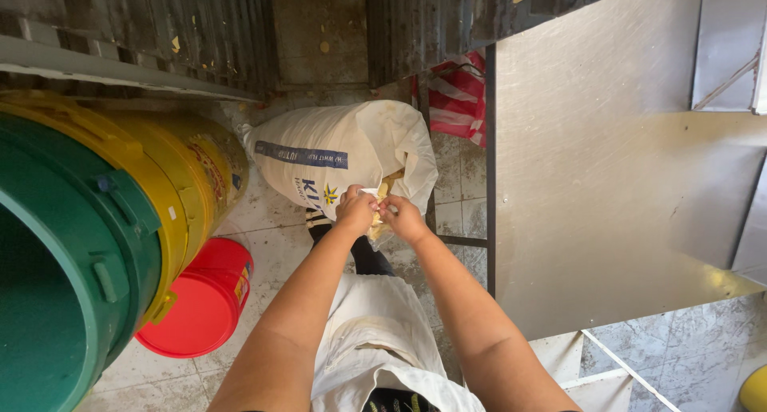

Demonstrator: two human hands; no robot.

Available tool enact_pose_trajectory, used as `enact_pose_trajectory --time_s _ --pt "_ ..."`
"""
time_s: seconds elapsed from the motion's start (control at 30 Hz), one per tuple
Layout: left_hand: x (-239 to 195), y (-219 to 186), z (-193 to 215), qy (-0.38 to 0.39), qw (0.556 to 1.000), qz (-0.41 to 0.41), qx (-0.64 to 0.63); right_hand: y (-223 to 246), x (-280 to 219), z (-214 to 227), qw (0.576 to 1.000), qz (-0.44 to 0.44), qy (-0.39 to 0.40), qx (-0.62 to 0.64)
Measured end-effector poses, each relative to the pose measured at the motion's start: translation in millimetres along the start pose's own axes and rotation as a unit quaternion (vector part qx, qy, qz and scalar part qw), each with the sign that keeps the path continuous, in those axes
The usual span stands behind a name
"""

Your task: The person tears pieces of bread by hand and places them into metal trays. They also handle a plastic bag containing bread pieces and transfer them into a large sack on the floor.

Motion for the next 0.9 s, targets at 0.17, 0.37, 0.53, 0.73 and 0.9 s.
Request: enact_pose_trajectory --time_s 0.17,0.37,0.53,0.73,0.9 --pt "-1.0 -12.4 -4.1 0.015 0.999 -0.025 0.025 22.2 -4.5 7.9 0.986 0.095 -0.101 -0.097" --pt "-7.6 -9.4 -8.9 0.045 0.999 -0.018 -0.018 2.5 16.0 -1.1 0.978 -0.012 -0.118 -0.175" --pt "-22.2 7.1 -12.8 0.028 0.989 0.025 -0.143 -18.4 32.5 3.9 0.963 -0.119 -0.075 -0.229" --pt "-28.8 41.1 -22.0 0.052 0.958 0.118 -0.258 -41.3 39.6 4.4 0.952 -0.22 -0.066 -0.203" --pt "-29.4 29.6 11.8 -0.013 0.992 0.015 -0.121 -66.7 32.2 -9.0 0.942 -0.31 0.052 0.115"
Point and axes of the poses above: each hand's wrist, its own x-axis towards the middle knuckle, its own z-axis out of the back of the hand, y = z × x, the point moved 10 cm from there along x, towards the middle knuckle, and after that the axes turned 5 degrees about x, right-handed, at the moved point
